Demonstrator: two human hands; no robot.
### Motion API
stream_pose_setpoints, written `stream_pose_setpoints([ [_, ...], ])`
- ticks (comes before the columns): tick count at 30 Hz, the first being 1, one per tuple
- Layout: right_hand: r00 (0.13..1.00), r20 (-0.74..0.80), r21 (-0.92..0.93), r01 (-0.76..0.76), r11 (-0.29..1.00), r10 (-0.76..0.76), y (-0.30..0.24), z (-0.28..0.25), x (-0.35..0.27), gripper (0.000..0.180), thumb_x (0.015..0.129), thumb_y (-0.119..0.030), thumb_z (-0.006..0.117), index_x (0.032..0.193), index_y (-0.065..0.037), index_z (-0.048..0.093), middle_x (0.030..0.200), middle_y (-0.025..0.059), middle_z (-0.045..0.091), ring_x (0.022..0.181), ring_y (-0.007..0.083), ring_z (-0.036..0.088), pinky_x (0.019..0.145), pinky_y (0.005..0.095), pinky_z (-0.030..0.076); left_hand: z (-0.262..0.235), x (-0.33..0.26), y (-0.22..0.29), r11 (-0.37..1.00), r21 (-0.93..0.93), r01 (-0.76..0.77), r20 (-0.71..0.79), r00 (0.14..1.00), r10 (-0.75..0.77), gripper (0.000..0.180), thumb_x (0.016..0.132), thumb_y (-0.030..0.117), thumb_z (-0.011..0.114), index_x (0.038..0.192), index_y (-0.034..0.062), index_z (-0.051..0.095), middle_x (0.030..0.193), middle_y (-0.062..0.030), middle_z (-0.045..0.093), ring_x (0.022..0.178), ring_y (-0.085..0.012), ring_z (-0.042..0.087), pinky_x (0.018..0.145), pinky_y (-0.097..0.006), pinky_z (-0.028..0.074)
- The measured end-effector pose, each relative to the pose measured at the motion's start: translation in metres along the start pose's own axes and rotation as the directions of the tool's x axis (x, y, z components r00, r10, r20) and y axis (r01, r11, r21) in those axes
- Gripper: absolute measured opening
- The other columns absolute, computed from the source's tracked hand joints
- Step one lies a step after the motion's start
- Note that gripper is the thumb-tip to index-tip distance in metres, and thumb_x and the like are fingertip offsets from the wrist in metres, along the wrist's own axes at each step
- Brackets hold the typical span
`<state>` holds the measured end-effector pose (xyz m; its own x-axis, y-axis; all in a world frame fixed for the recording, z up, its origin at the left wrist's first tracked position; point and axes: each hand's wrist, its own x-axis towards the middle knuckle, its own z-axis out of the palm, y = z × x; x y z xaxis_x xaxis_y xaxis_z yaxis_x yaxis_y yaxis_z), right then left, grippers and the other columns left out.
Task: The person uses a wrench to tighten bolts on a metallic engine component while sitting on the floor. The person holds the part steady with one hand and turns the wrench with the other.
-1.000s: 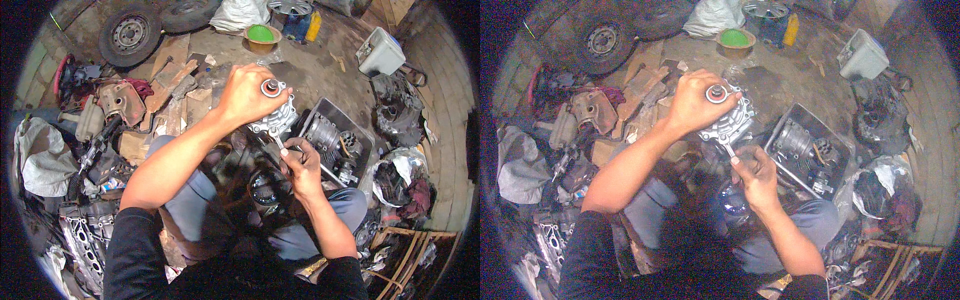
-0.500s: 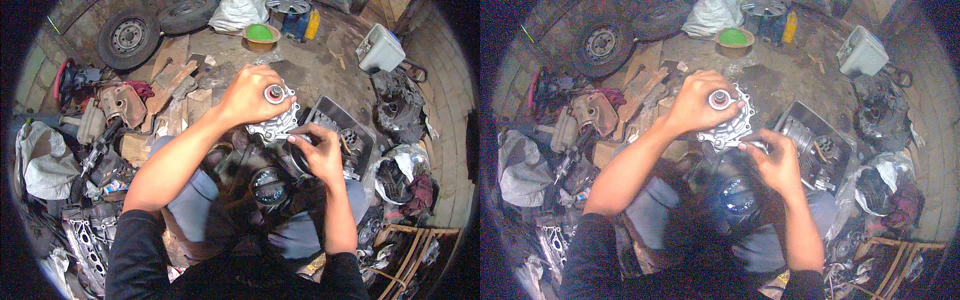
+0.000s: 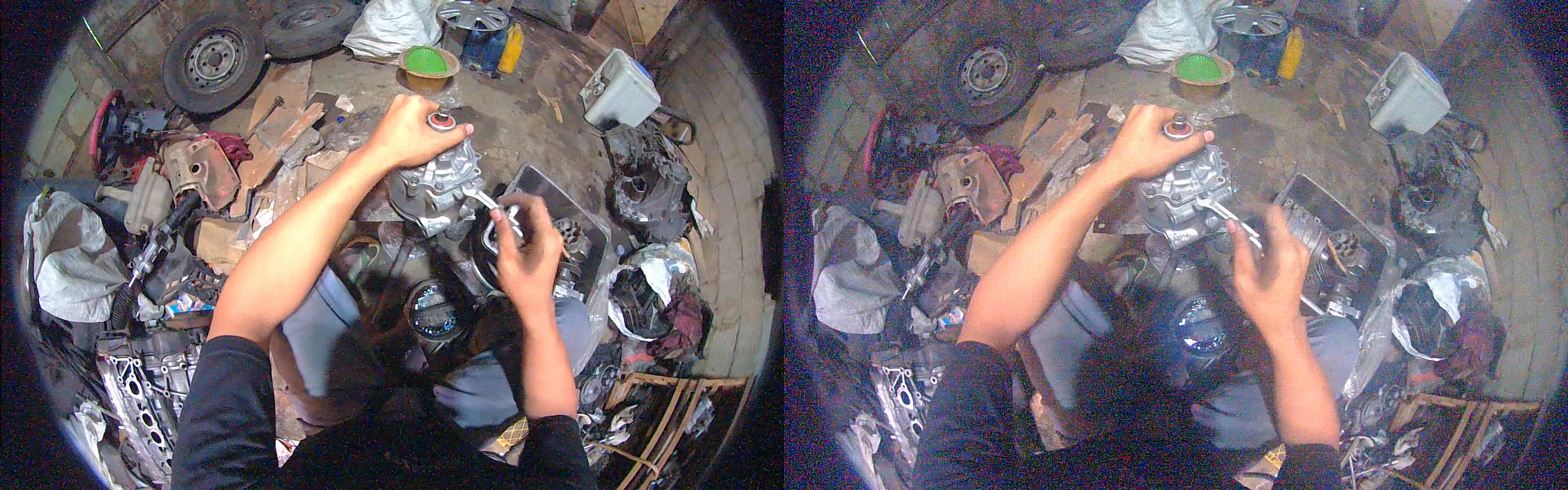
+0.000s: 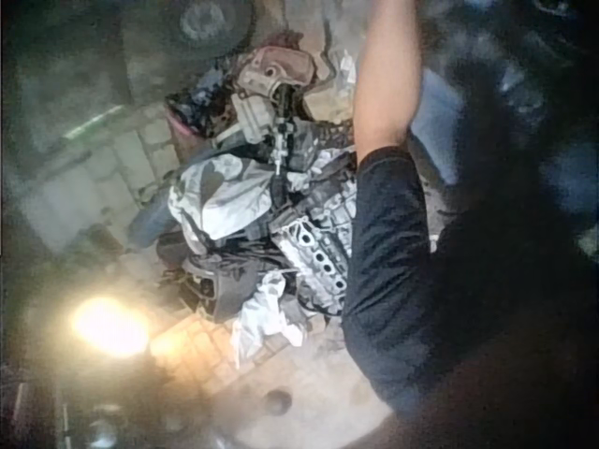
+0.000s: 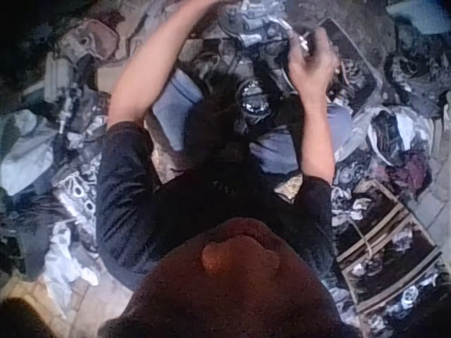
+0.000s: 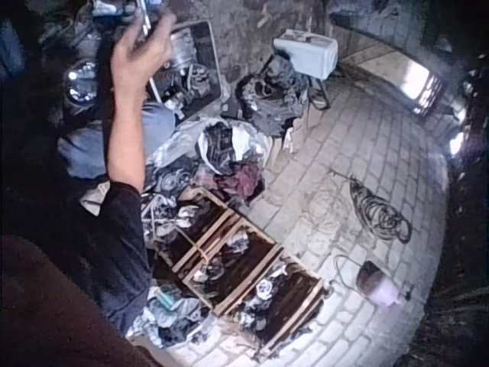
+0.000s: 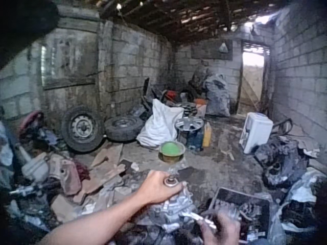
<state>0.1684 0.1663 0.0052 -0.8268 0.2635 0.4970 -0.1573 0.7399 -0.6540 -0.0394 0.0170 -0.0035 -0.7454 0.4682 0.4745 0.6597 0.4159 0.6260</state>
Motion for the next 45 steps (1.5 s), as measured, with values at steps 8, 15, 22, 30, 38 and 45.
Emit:
stream_pose_setpoints([
  [8,0.992,-0.036,0.052,0.126,0.991,-0.124,-0.012,0.032,-0.022,0.01,0.089,-0.003,0.071,0.092,0.0,0.062,0.08,0.0207,0.07,0.07,0.037,0.071,0.058,0.0422,0.053,0.001,-0.001,0.0,0.999,-0.018,0.028,0.006,1.0,-0.028,0.055,0.076,0.048,0.082,0.067,-0.0052,0.07,0.06,-0.0252,0.062,0.06,-0.0353,0.07,0.06,-0.045,0.054],
  [15,0.942,-0.053,-0.085,0.326,0.942,-0.331,-0.016,0.043,-0.023,0.012,0.086,-0.003,0.073,0.089,-0.002,0.062,0.073,0.0159,0.064,0.059,0.0321,0.066,0.052,0.0419,0.049,-0.001,-0.001,0.002,0.999,-0.04,0.029,0.01,1.0,-0.029,0.054,0.077,0.047,0.082,0.069,-0.0052,0.071,0.06,-0.0247,0.063,0.059,-0.0342,0.07,0.06,-0.045,0.054],
  [22,0.935,-0.095,-0.14,0.327,0.934,-0.342,-0.02,0.051,-0.023,0.015,0.086,-0.005,0.073,0.086,-0.004,0.059,0.068,0.0135,0.059,0.053,0.031,0.061,0.049,0.0417,0.046,-0.004,-0.002,0.007,0.999,-0.02,0.034,0.018,0.999,-0.034,0.053,0.077,0.045,0.082,0.069,-0.0057,0.07,0.06,-0.0252,0.063,0.06,-0.0339,0.071,0.059,-0.045,0.053],
  [30,0.961,-0.078,-0.258,0.238,0.936,-0.265,-0.031,0.056,-0.025,0.019,0.088,-0.011,0.072,0.082,-0.006,0.055,0.059,0.0131,0.059,0.045,0.0316,0.059,0.046,0.0422,0.046,-0.001,-0.001,0.001,0.999,-0.033,0.009,-0.008,1.0,-0.01,0.054,0.077,0.046,0.082,0.068,-0.006,0.07,0.061,-0.0259,0.062,0.061,-0.0359,0.07,0.06,-0.045,0.054],
  [38,0.968,-0.069,-0.132,0.233,0.963,-0.243,-0.017,0.052,-0.015,0.015,0.089,-0.008,0.071,0.084,-0.004,0.057,0.063,0.0158,0.063,0.052,0.0337,0.064,0.048,0.0436,0.048,0.001,-0.001,0.0,0.999,-0.022,0.036,-0.007,0.999,-0.036,0.054,0.077,0.046,0.082,0.068,-0.0055,0.07,0.061,-0.0257,0.063,0.061,-0.0356,0.071,0.06,-0.045,0.054],
  [45,0.994,0.072,0.008,0.084,0.996,-0.085,0.008,0.027,0.007,0.009,0.087,-0.011,0.073,0.092,-0.003,0.071,0.085,0.017,0.07,0.079,0.0375,0.067,0.072,0.0454,0.052,0.001,-0.002,-0.001,1.0,-0.003,-0.003,-0.033,0.999,0.003,0.054,0.076,0.046,0.083,0.068,-0.0055,0.069,0.059,-0.0246,0.062,0.059,-0.0327,0.07,0.057,-0.044,0.053],
])
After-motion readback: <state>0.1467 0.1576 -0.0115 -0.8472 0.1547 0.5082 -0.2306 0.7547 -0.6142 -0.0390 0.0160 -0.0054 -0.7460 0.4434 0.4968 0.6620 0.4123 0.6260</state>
